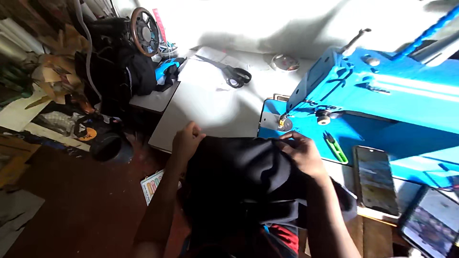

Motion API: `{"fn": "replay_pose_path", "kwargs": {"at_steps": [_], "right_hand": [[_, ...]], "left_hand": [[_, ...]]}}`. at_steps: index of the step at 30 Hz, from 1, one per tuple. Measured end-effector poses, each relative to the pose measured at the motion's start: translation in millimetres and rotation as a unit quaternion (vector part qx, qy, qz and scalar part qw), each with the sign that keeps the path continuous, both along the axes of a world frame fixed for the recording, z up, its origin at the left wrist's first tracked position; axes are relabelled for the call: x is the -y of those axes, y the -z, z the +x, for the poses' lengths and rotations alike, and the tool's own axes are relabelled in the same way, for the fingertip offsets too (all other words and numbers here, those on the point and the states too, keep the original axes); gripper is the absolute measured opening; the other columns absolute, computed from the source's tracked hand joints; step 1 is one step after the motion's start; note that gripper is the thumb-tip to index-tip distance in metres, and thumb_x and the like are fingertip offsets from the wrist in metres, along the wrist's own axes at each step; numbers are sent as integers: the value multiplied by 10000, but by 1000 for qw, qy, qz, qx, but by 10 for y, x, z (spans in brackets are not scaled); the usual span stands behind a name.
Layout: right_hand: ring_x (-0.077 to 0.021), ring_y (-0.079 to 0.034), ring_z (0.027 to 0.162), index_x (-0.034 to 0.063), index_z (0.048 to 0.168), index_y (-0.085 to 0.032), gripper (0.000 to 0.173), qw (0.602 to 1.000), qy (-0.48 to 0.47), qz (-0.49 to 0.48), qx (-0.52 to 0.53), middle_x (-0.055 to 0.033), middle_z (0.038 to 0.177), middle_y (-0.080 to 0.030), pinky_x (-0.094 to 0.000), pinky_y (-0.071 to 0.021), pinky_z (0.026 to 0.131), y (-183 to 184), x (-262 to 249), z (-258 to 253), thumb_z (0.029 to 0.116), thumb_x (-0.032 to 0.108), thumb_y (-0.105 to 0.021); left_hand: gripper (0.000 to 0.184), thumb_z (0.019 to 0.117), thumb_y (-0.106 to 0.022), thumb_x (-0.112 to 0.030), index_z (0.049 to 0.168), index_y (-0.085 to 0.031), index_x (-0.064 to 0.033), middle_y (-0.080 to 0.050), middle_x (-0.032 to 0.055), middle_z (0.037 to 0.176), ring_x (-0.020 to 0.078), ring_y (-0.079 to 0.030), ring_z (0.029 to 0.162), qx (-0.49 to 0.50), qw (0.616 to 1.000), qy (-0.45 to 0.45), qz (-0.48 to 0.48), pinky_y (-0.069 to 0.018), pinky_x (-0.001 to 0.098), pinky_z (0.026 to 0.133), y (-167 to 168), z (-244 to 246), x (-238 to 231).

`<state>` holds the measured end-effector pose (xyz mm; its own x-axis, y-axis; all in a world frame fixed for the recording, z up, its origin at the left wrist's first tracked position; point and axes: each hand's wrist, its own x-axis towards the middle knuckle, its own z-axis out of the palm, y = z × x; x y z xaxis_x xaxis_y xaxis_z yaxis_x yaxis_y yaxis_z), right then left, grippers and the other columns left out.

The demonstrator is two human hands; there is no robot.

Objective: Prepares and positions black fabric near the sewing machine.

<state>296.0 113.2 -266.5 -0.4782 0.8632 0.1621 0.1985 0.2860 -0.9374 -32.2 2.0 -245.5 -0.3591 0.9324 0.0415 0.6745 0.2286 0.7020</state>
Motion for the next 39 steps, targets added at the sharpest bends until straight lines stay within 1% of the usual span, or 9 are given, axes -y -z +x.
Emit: {"fn": "replay_pose_path", "kwargs": {"at_steps": [7,11,13,19,25,29,33,36,39], "right_hand": [[57,-639,730,54,1027,-649,89,999,-8,37,-34,83,829,-697,-145,-551,706,209,-48,-55,938,56,-640],[53,-652,773,42,1035,-650,94,998,-15,53,-38,68,872,-709,-152,-558,746,218,-22,-56,943,55,-640],[56,-652,777,38,1034,-649,96,998,-10,56,-41,68,879,-711,-148,-557,746,227,-7,-48,940,54,-642],[69,-626,762,27,1023,-654,94,997,7,66,-47,69,865,-695,-138,-536,730,274,-5,-29,933,46,-634],[85,-609,712,38,1025,-651,92,998,25,48,-26,80,816,-685,-117,-520,694,233,-4,-58,936,60,-641],[82,-600,690,22,1038,-645,113,999,31,35,-2,65,799,-678,-121,-516,673,217,-16,-72,935,71,-640],[86,-604,705,25,1036,-652,116,999,27,40,19,59,807,-680,-120,-520,692,224,-28,-57,943,95,-652],[83,-619,724,32,1038,-657,113,999,23,39,19,57,825,-692,-126,-533,701,224,-31,-59,942,91,-651],[81,-620,721,33,1039,-652,110,999,19,36,13,65,824,-689,-119,-531,697,212,-23,-65,944,89,-652]], "left_hand": [[246,928,-743,-259,1008,-742,-26,-724,155,1010,325,-698,985,-90,982,91,140,-566,531,875,24,619,-456],[335,872,-784,-250,1133,-733,-47,-689,187,1176,385,-623,1156,-138,959,246,-1,-504,592,927,-44,1011,-831],[253,871,-765,-152,1084,-727,-21,-679,205,1172,406,-604,1171,-175,937,291,-77,-479,614,922,-83,1052,-953],[173,860,-702,-20,1033,-700,-1,-701,213,1098,427,-653,1087,-290,885,290,-221,-493,653,861,-347,578,-1045],[190,909,-626,32,1076,-705,-12,-701,241,1088,462,-651,1088,-296,904,237,-197,-484,694,867,-604,-40,-1096],[222,963,-598,-16,1155,-711,-6,-674,239,1192,437,-638,1150,-244,951,160,-101,-481,660,959,-540,-374,-953],[170,946,-689,-77,1077,-743,16,-723,190,1070,318,-702,1004,-74,960,272,-2,-561,513,916,-254,-391,-536],[308,899,-762,-151,1172,-737,-9,-682,186,1216,316,-634,1164,-16,938,344,22,-518,491,991,-18,-359,-424],[558,829,-813,-409,1247,-722,-51,-659,147,1337,322,-586,1276,-90,924,372,20,-427,549,1096,112,-275,-428]]}}
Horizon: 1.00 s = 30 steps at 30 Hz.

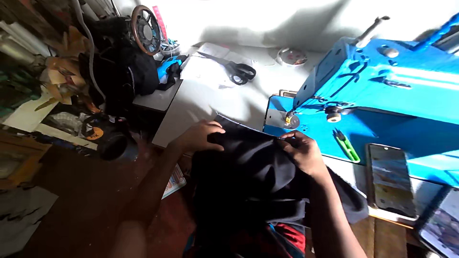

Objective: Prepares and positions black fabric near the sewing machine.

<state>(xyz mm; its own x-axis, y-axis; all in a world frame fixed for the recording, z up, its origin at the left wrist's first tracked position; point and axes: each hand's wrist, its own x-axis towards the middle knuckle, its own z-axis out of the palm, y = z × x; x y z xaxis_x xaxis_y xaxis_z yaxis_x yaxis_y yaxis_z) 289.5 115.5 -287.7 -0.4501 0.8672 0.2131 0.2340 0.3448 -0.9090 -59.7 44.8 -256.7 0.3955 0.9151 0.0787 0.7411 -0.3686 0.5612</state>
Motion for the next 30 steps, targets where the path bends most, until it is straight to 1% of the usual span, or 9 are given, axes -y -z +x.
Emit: {"fn": "replay_pose_path", "kwargs": {"at_steps": [2,5,9,14,20,24,25,27,30], "right_hand": [[84,-616,716,33,1033,-650,104,1000,0,0,-4,68,822,-686,-115,-529,696,-7,5,-2,943,85,-653],[82,-618,730,37,1026,-658,97,1000,-2,-3,2,63,827,-689,-125,-531,709,-8,11,3,944,89,-652],[64,-637,765,29,1046,-665,123,1000,-3,-1,8,43,862,-704,-146,-544,739,2,-2,19,943,96,-654],[75,-632,762,37,1038,-663,120,1000,-8,2,2,56,855,-697,-137,-541,737,2,-5,18,942,109,-659],[64,-626,765,37,1035,-675,114,1000,-19,9,16,36,871,-696,-145,-537,747,18,-14,29,938,97,-672],[69,-625,764,36,1034,-674,113,1000,-14,11,10,38,870,-694,-138,-537,740,20,-7,17,934,89,-671],[70,-624,761,36,1032,-673,110,1000,-13,10,9,40,865,-693,-137,-537,737,19,-6,19,937,92,-671],[70,-625,756,29,1032,-674,112,1000,-13,7,8,38,862,-695,-135,-536,735,11,-5,23,940,92,-672],[76,-621,761,34,1023,-671,100,1000,-15,9,5,45,856,-691,-128,-530,736,-2,2,24,940,90,-663]], "left_hand": [[567,818,-830,-405,1249,-718,-53,-689,140,1273,317,-613,1241,-42,999,14,-23,-419,567,1106,-54,54,-3],[432,805,-861,-282,1145,-744,-43,-718,124,936,293,-671,933,-71,997,32,-21,-520,535,936,-130,73,-7],[300,825,-831,-287,1067,-794,-114,-713,113,1004,312,-660,1013,-114,992,57,18,-508,551,930,-168,85,8],[139,823,-796,-199,800,-716,-88,-698,77,943,295,-652,994,-114,990,35,70,-496,542,860,-210,145,145],[171,930,-730,-162,957,-680,0,-691,107,836,189,-669,768,-2,995,-6,-100,-558,389,713,-440,110,505],[397,921,-740,-190,1270,-651,-23,-705,77,910,108,-649,812,103,972,-20,-213,-554,316,775,-368,62,511],[368,932,-724,-186,1253,-678,-11,-715,78,954,84,-645,850,117,969,-5,-220,-545,291,808,-331,46,492],[221,936,-708,-180,994,-746,31,-687,54,942,41,-615,891,147,971,26,-184,-513,228,823,-235,41,467],[277,948,-657,-204,855,-709,52,-670,108,1268,97,-578,1251,189,971,66,-131,-464,273,1067,-175,104,497]]}}
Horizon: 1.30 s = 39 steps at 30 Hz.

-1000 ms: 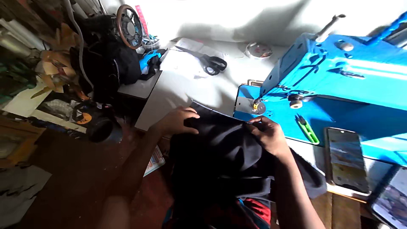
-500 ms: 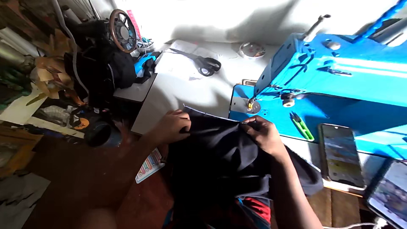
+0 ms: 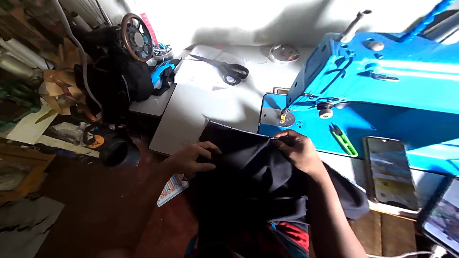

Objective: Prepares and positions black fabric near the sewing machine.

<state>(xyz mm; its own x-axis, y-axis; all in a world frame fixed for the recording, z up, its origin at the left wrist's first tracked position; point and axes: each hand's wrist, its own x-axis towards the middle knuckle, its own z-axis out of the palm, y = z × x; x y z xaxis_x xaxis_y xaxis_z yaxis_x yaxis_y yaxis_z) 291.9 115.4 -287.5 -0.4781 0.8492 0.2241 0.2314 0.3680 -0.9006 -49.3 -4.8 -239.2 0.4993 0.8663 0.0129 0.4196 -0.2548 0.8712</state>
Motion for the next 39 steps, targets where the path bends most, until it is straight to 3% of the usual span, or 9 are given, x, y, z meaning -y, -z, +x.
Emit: {"fn": "replay_pose_path", "kwargs": {"at_steps": [3,6,11,17,19,21,30,35,39], "right_hand": [[75,-616,746,41,1017,-674,94,1000,2,1,3,49,842,-688,-132,-530,722,14,-7,-1,938,92,-666],[63,-617,751,34,1034,-676,115,1000,0,-1,11,35,853,-689,-151,-532,730,22,-22,12,941,100,-661],[76,-620,758,47,1029,-681,110,1000,5,-4,10,48,857,-696,-135,-529,730,23,-18,0,941,111,-664],[91,-622,748,45,1031,-677,107,1000,3,-11,-6,60,857,-703,-113,-526,722,-3,-4,-16,944,101,-651],[90,-626,758,42,1034,-674,109,1000,6,-17,-10,58,858,-703,-112,-529,726,-13,-3,-23,946,100,-649],[91,-626,765,36,1034,-670,106,1000,7,-19,-15,59,866,-701,-109,-529,729,-22,-1,-25,946,92,-652],[-21,-668,804,71,1070,-715,194,993,45,2,111,-28,919,-732,-253,-559,767,-113,40,55,961,225,-672],[-407,-711,898,24,1146,-718,246,962,112,96,230,-209,967,-737,-636,-530,784,-195,41,-102,973,194,-677],[-482,-624,1113,3,1136,-734,232,929,133,244,243,-235,1158,-696,-633,-486,876,-212,275,-457,977,110,-604]], "left_hand": [[308,1025,-539,-168,1168,-688,60,-698,128,1228,88,-643,1140,-34,998,-29,-37,-505,283,1013,-55,63,96],[328,1083,-460,-243,1092,-636,33,-641,119,888,137,-607,808,-116,989,-58,-76,-515,351,775,-122,35,112],[314,1045,-579,-285,1169,-599,2,-616,75,851,90,-580,683,-137,974,-73,-164,-529,288,663,-209,-74,101],[135,941,-704,-131,968,-731,-1,-684,-13,847,-8,-602,749,-45,982,-155,-100,-519,199,717,-97,-246,35],[139,962,-640,-71,1016,-714,35,-701,57,1010,62,-646,886,6,982,-183,-53,-549,258,818,-75,-238,-11],[150,1014,-600,-108,1053,-674,17,-686,51,909,69,-646,799,43,971,-231,-55,-562,277,761,-8,-178,-104],[218,941,-751,-182,985,-698,24,-698,148,923,235,-671,842,-115,936,-317,-97,-563,451,809,42,-8,-250],[289,1031,-630,-262,1030,-701,18,-698,187,964,304,-677,878,-161,913,-367,-76,-545,538,827,36,80,-255],[282,1017,-650,-241,1061,-693,35,-704,225,1002,359,-696,935,-194,891,-405,-66,-548,568,863,31,179,-290]]}}
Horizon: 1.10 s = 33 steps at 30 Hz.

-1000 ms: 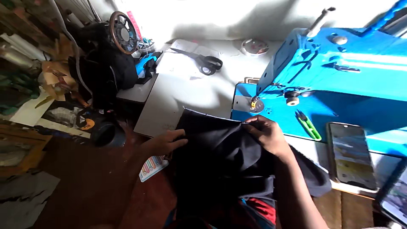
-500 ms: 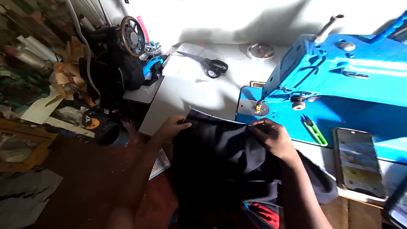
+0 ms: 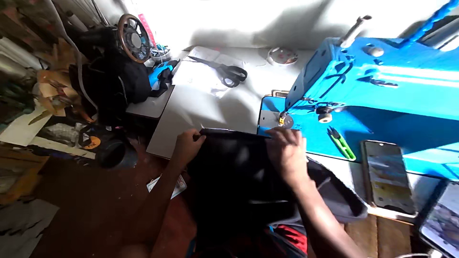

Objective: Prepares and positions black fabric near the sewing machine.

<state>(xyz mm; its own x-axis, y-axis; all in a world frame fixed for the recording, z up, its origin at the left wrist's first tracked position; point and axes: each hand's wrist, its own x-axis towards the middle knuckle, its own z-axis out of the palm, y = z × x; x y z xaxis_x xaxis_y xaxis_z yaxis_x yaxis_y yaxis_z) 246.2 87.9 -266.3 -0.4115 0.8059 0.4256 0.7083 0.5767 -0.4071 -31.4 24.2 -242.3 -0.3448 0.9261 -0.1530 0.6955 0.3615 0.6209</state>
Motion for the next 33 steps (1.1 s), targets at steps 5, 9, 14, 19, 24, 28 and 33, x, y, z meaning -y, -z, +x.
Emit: {"fn": "replay_pose_path", "kwargs": {"at_steps": [5,9,14,19,24,28,33], "right_hand": [[-350,-511,1410,70,1400,-631,500,989,-124,-21,73,-107,1476,-593,-587,-384,1150,302,280,-295,1056,402,-483],[-331,-455,1459,77,1485,-548,614,984,-136,-25,112,-89,1550,-520,-593,-323,1188,380,235,-237,1079,495,-357],[-335,-457,1457,81,1497,-535,615,984,-132,-18,118,-92,1553,-515,-604,-318,1186,393,221,-238,1080,494,-353],[-360,-469,1443,84,1459,-579,591,985,-140,-39,94,-106,1526,-544,-627,-315,1178,359,218,-237,1059,487,-417],[-385,-636,1212,78,1215,-740,307,988,-137,-72,-14,-112,1228,-730,-648,-450,986,158,2,-377,1004,222,-569],[-388,-677,1085,47,1183,-740,252,969,-168,-182,-9,-163,1092,-745,-626,-485,969,-57,-266,-718,1023,186,-604],[-343,-703,984,42,1109,-746,223,932,-278,-229,47,-170,1053,-729,-582,-537,901,-176,-508,-1193,1015,219,-648]], "left_hand": [[278,1024,-636,-219,1096,-679,46,-695,239,1050,380,-688,982,-27,1000,1,-4,-539,574,890,5,6,-1],[250,983,-700,-177,1081,-678,52,-683,241,1063,373,-678,978,-28,1000,11,3,-539,552,888,-19,-42,25],[339,994,-663,-212,1233,-675,28,-603,263,1339,453,-598,1202,-161,981,15,106,-480,618,983,103,179,93],[462,1092,-406,-368,1424,-616,-125,-481,118,1574,338,-379,1503,-234,949,159,140,-244,659,1198,414,718,267],[518,1107,-342,-392,1553,-466,-161,-342,105,1660,336,-275,1551,-196,963,177,55,-175,672,1209,467,802,314],[493,1090,-396,-380,1502,-539,-151,-416,127,1616,353,-337,1522,-211,959,158,107,-212,656,1207,562,813,323],[448,1049,-497,-331,1373,-652,-63,-606,183,1438,363,-540,1381,-249,937,126,211,-382,583,1156,700,833,318]]}}
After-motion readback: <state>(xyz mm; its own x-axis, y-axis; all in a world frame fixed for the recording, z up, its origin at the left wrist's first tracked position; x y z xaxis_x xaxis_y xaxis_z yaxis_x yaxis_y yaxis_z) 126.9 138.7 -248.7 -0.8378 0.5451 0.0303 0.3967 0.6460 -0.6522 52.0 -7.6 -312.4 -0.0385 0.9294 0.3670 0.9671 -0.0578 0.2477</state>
